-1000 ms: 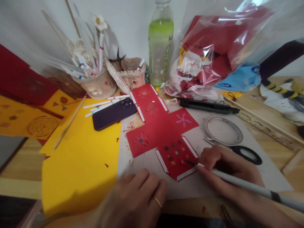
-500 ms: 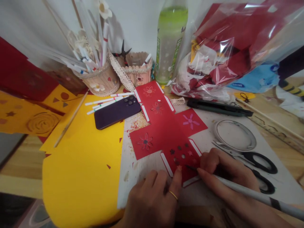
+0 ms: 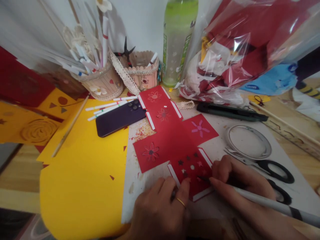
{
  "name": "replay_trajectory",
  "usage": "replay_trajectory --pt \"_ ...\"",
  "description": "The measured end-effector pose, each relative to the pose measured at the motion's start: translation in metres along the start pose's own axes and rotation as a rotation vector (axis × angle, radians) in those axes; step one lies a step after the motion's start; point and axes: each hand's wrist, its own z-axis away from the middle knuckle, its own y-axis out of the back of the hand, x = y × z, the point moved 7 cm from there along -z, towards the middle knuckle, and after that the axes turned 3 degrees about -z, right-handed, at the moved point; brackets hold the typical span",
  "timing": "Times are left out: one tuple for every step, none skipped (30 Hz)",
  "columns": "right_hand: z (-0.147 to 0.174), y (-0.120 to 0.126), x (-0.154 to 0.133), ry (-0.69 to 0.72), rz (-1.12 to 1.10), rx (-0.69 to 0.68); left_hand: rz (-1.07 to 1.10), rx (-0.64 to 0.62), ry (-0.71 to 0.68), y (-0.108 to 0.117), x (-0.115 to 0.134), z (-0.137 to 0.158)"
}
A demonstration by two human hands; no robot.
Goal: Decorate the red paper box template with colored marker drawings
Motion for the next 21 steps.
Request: replay_trajectory --pt "0.000 0.001 0.000 0.004 -0.008 0.009 0.020 0.013 0.020 0.002 -0.003 -0.001" --pt "0.000 0.002 0.000 0.004 -0.012 0.013 0.035 0.021 0.039 0.005 -0.006 -0.002" --pt "0.000 0.002 0.000 0.001 -0.013 0.017 0.049 0.024 0.055 0.007 -0.009 -0.002" --pt "0.000 0.003 0.002 -0.009 -0.008 0.019 0.063 0.025 0.068 0.010 -0.012 -0.003" --pt "0.000 0.002 0.002 -0.016 -0.003 0.021 0.082 0.021 0.074 0.013 -0.014 -0.004" --pt "-0.001 0.002 0.003 -0.022 0.003 0.018 0.106 0.010 0.078 0.017 -0.017 -0.004" --pt "-0.001 0.001 0.004 -0.027 0.009 0.016 0.134 -0.005 0.078 0.021 -0.019 -0.004" --pt "-0.001 0.000 0.004 -0.033 0.013 0.012 0.162 -0.026 0.076 0.025 -0.021 -0.004" --pt "0.000 0.000 0.005 -0.035 0.015 0.017 0.191 -0.053 0.075 0.030 -0.023 -0.004" --pt "0.000 -0.001 0.005 -0.036 0.016 0.024 0.213 -0.079 0.070 0.035 -0.025 -0.003" --pt "0.000 -0.001 0.005 -0.039 0.019 0.027 0.230 -0.109 0.071 0.041 -0.028 -0.002" --pt "0.001 -0.001 0.005 -0.043 0.024 0.026 0.235 -0.129 0.073 0.047 -0.031 -0.002" --pt "0.001 -0.002 0.005 -0.044 0.030 0.019 0.231 -0.142 0.069 0.052 -0.033 -0.003" --pt "0.001 -0.003 0.005 -0.045 0.038 0.010 0.220 -0.155 0.050 0.057 -0.035 -0.006" --pt "0.001 -0.003 0.005 -0.040 0.045 0.001 0.206 -0.167 0.013 0.059 -0.036 -0.010" --pt "0.000 -0.004 0.005 -0.030 0.050 -0.006 0.197 -0.195 -0.043 0.059 -0.035 -0.015" --pt "0.000 -0.004 0.005 -0.017 0.051 -0.009 0.212 -0.223 -0.096 0.057 -0.034 -0.021" --pt "0.000 -0.004 0.005 -0.005 0.052 -0.008 0.227 -0.243 -0.118 0.052 -0.034 -0.029" --pt "0.000 -0.004 0.005 0.002 0.054 -0.014 0.249 -0.285 -0.166 0.045 -0.032 -0.036" --pt "-0.001 -0.004 0.005 0.005 0.056 -0.017 0.260 -0.320 -0.193 0.036 -0.031 -0.044" --pt "-0.001 -0.004 0.005 0.008 0.059 -0.019 0.263 -0.376 -0.199 0.026 -0.030 -0.050"
